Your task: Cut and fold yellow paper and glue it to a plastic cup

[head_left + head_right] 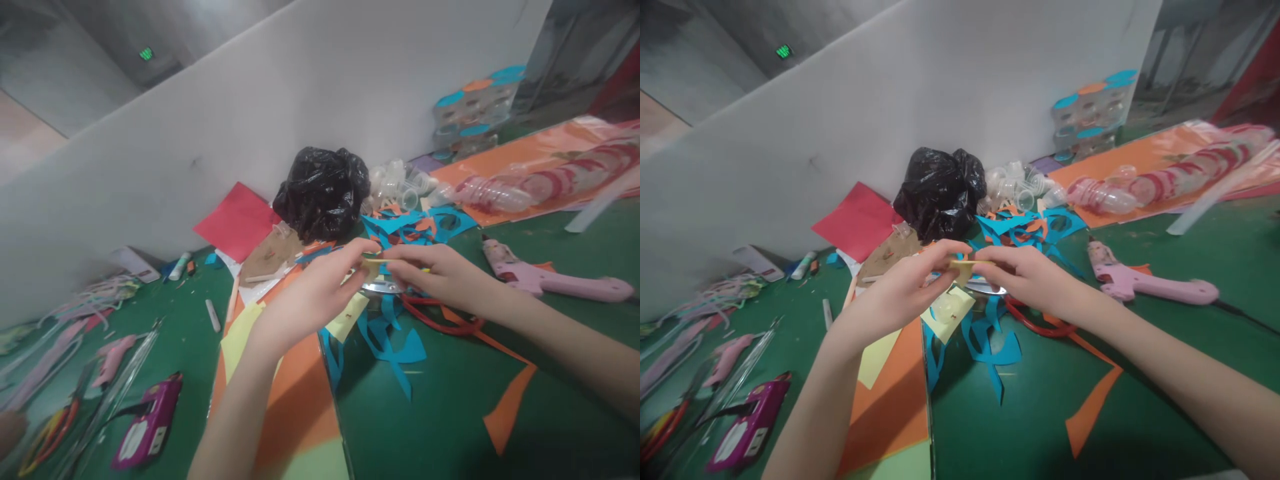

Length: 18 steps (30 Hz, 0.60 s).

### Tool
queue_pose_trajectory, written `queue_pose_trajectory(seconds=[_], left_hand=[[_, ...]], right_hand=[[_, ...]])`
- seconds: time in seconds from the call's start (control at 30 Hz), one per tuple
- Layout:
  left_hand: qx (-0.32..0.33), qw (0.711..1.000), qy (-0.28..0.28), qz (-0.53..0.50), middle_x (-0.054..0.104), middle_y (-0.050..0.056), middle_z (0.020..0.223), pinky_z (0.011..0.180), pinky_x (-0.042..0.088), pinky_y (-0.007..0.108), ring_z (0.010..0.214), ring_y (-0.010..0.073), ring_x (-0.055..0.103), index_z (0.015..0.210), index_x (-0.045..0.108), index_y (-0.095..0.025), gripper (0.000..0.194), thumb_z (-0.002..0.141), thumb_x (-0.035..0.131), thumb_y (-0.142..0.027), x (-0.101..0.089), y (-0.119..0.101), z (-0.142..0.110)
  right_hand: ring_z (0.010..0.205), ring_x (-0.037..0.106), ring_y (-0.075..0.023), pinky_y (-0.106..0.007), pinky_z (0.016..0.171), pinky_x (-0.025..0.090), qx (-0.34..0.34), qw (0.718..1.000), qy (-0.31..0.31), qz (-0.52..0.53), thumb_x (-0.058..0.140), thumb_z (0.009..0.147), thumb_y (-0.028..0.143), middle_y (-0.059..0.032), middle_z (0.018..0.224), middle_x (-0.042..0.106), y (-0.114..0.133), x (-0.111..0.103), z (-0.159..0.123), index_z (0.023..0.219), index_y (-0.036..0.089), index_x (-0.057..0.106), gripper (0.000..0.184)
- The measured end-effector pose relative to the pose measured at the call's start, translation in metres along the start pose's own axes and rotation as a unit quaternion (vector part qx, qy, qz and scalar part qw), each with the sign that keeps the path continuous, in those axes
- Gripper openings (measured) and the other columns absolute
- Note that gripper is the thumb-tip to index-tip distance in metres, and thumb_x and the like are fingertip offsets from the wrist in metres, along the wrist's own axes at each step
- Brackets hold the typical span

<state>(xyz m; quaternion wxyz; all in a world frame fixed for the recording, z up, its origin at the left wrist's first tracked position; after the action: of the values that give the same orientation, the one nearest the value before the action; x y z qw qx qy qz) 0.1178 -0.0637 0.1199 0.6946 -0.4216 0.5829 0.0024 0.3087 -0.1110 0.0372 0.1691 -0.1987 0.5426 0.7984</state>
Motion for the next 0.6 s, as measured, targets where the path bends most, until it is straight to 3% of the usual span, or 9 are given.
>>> queue_pose_trajectory(seconds=[0.07, 0.17, 0.4, 0.5, 0.6], left_hand=[[-0.017, 1.000, -0.016, 0.014, 0.067, -0.001, 0.099, 0.068, 0.042, 0.024, 0.082, 0.0133, 0.060, 0.121, 0.057, -0.028, 0.025, 0.102, 0.040, -0.032, 0.0004, 0.0004, 0.0002], [-0.029, 0.998, -0.034, 0.036, 0.062, -0.003, 0.085, 0.062, 0.036, 0.025, 0.071, 0.0116, 0.051, 0.105, 0.059, -0.024, 0.022, 0.102, 0.040, -0.036, 0.0004, -0.0009, 0.0011], [-0.041, 0.997, -0.070, -0.004, 0.066, -0.002, 0.086, 0.068, 0.038, 0.025, 0.076, 0.0120, 0.053, 0.092, 0.062, -0.022, 0.026, 0.101, 0.045, -0.040, -0.0008, -0.0006, 0.0028], [-0.048, 0.994, -0.090, -0.026, 0.062, -0.003, 0.077, 0.064, 0.037, 0.025, 0.070, 0.0111, 0.051, 0.084, 0.060, -0.021, 0.028, 0.099, 0.049, -0.042, -0.0005, 0.0011, 0.0042], [-0.057, 0.990, -0.115, -0.056, 0.058, -0.003, 0.071, 0.060, 0.035, 0.024, 0.064, 0.0099, 0.047, 0.076, 0.055, -0.020, 0.035, 0.096, 0.054, -0.048, 0.0012, 0.0020, 0.0059]], right_hand=[[0.052, 0.051, -0.0111, -0.024, 0.053, 0.042, 0.018, 1.000, -0.004, -0.003, 0.038, 0.104, 0.050, 0.0028, 0.059, 0.056, 0.0019, -0.0001, -0.0016, 0.069, 0.021, 0.058, 0.049], [0.049, 0.049, -0.0106, -0.023, 0.050, 0.041, 0.021, 1.000, -0.015, -0.004, 0.038, 0.104, 0.049, 0.0029, 0.056, 0.053, 0.0052, -0.0010, -0.0020, 0.063, 0.021, 0.053, 0.052], [0.053, 0.053, -0.0119, -0.024, 0.054, 0.045, -0.003, 1.000, -0.016, 0.006, 0.044, 0.102, 0.050, 0.0028, 0.055, 0.054, 0.0036, -0.0020, 0.0016, 0.064, 0.021, 0.053, 0.049], [0.059, 0.059, -0.0138, -0.025, 0.054, 0.048, -0.009, 0.999, -0.051, 0.012, 0.049, 0.099, 0.050, 0.0004, 0.067, 0.064, 0.0031, -0.0011, 0.0028, 0.083, 0.022, 0.066, 0.036], [0.077, 0.067, -0.0177, -0.028, 0.062, 0.056, -0.035, 0.994, -0.103, 0.025, 0.059, 0.094, 0.048, -0.0056, 0.096, 0.073, 0.0061, -0.0002, 0.0032, 0.111, 0.023, 0.067, 0.031]])
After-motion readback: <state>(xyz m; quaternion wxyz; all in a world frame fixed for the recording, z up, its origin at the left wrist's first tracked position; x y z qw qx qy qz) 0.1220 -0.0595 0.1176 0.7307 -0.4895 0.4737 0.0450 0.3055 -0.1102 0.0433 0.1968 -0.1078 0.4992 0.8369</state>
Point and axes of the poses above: each hand's wrist, its own z-axis towards the middle knuckle, its own x-axis out of the palm, y = z × x, the point moved 2 cm from there along z, towards the middle knuckle
